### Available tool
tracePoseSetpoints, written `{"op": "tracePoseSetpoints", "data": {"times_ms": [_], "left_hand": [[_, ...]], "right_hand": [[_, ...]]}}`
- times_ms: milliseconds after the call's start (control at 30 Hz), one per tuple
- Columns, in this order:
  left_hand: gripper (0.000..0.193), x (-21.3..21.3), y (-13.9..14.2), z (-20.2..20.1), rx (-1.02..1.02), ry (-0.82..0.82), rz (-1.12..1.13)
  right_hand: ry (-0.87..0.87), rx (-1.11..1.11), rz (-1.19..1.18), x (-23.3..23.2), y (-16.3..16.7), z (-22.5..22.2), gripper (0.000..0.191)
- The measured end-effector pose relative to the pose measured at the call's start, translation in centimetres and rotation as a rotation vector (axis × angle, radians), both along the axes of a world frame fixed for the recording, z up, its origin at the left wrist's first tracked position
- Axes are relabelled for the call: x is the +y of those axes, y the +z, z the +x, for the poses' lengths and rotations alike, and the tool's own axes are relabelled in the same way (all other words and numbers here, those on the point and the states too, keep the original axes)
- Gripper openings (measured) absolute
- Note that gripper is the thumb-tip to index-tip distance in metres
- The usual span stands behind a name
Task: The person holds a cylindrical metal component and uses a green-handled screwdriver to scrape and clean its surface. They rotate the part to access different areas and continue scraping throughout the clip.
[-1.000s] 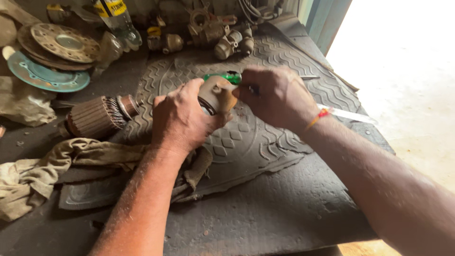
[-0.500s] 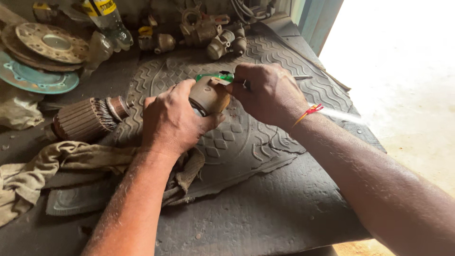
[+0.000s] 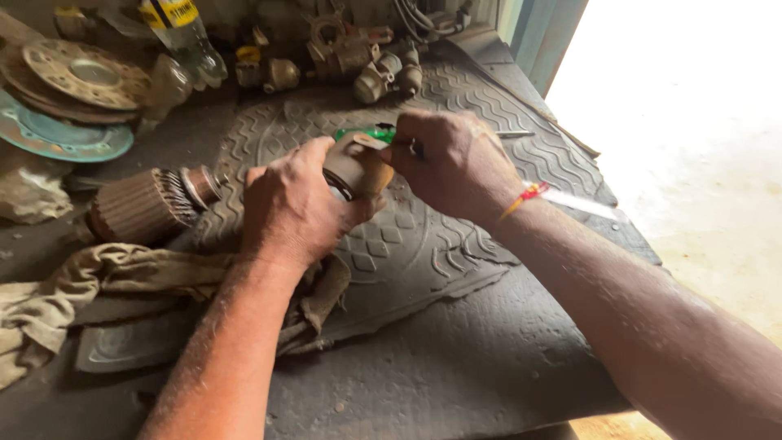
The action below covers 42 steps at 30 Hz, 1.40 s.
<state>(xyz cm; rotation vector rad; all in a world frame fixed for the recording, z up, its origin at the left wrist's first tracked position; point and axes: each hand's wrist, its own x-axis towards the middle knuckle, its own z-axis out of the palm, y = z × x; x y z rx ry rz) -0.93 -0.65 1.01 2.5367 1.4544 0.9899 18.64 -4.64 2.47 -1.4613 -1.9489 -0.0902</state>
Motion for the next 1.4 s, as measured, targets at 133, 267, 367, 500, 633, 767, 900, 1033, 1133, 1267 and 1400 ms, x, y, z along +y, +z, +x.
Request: {"op": "tracePoseSetpoints", "data": {"times_ms": [133,267,367,500,633,767,900,1033,1133,1267,1400], "left_hand": [[0.087,0.4,0.2,-0.2,-0.017,0.063,-0.177],[0.089,0.7,0.2,-0.3,-0.098,0.081,-0.263],[0.091,0.8,0.2,-0.5,-0.109,0.074,-0.276],[0.089,0.8,-0.1,-0.6,-0.18,0.038,-0.315],[0.09,1.1,-0.4,-0.6,-0.125,0.05,-0.259],[0.081,1.1,-0.8,-0.6,-0.162,0.051,-0.281],[0.086,1.2,-0.7,-0.9,-0.204,-0.044,-0.175],[0.085,1.1,-0.5,-0.8,-0.147,0.049,-0.238],[0.087,1.2,-0.3,-0.8,-0.128,0.061,-0.249],[0.084,1.4,-0.7,-0.7,-0.156,0.046,-0.261],[0.088,1.8,-1.4,-0.9,-0.146,0.061,-0.278]], "right_hand": [[0.085,0.021,-0.028,-0.2,-0.2,0.0,0.021],[0.015,-0.012,-0.006,0.0,-0.2,-0.1,0.021],[0.058,-0.005,-0.006,0.1,-0.1,-0.1,0.019],[-0.037,0.039,-0.082,0.0,-0.2,0.2,0.023],[-0.002,0.015,-0.133,-0.1,-0.4,0.5,0.02],[0.043,0.086,-0.042,0.1,-0.7,0.5,0.02],[0.094,0.089,-0.008,0.3,-0.9,0.5,0.017],[-0.029,0.047,-0.087,0.2,-0.9,0.7,0.02],[0.091,0.074,-0.008,0.1,-1.0,0.6,0.019],[0.037,0.093,-0.04,0.3,-1.2,0.3,0.021],[0.033,0.07,-0.006,0.9,-1.4,0.7,0.019]]}}
